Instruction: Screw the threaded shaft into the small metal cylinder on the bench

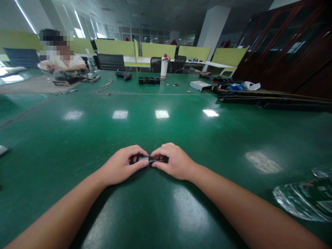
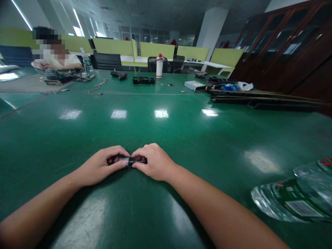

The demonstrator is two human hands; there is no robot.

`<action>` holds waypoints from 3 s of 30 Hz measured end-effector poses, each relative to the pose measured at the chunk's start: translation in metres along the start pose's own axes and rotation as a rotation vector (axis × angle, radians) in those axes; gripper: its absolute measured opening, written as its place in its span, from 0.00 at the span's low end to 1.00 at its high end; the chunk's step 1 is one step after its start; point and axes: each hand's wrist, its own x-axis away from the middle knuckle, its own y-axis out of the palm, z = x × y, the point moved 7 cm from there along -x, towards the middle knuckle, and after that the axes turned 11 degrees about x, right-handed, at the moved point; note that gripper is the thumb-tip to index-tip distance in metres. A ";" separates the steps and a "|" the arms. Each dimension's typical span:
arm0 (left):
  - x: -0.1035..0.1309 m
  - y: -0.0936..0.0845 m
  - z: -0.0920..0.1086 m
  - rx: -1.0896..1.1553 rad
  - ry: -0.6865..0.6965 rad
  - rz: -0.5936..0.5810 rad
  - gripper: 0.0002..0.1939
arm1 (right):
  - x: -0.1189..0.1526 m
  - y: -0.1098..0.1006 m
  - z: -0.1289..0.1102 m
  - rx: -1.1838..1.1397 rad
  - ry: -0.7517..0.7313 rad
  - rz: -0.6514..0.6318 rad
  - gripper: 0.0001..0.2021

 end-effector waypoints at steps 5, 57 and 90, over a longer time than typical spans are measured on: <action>-0.001 0.000 -0.004 0.001 -0.029 0.018 0.14 | 0.000 -0.001 -0.002 -0.003 -0.016 -0.007 0.04; 0.000 -0.002 -0.007 -0.056 -0.051 0.068 0.12 | 0.001 -0.004 0.005 0.031 0.050 -0.026 0.05; 0.002 -0.008 -0.008 -0.060 -0.051 0.116 0.13 | 0.001 -0.009 0.024 0.038 0.113 0.014 0.04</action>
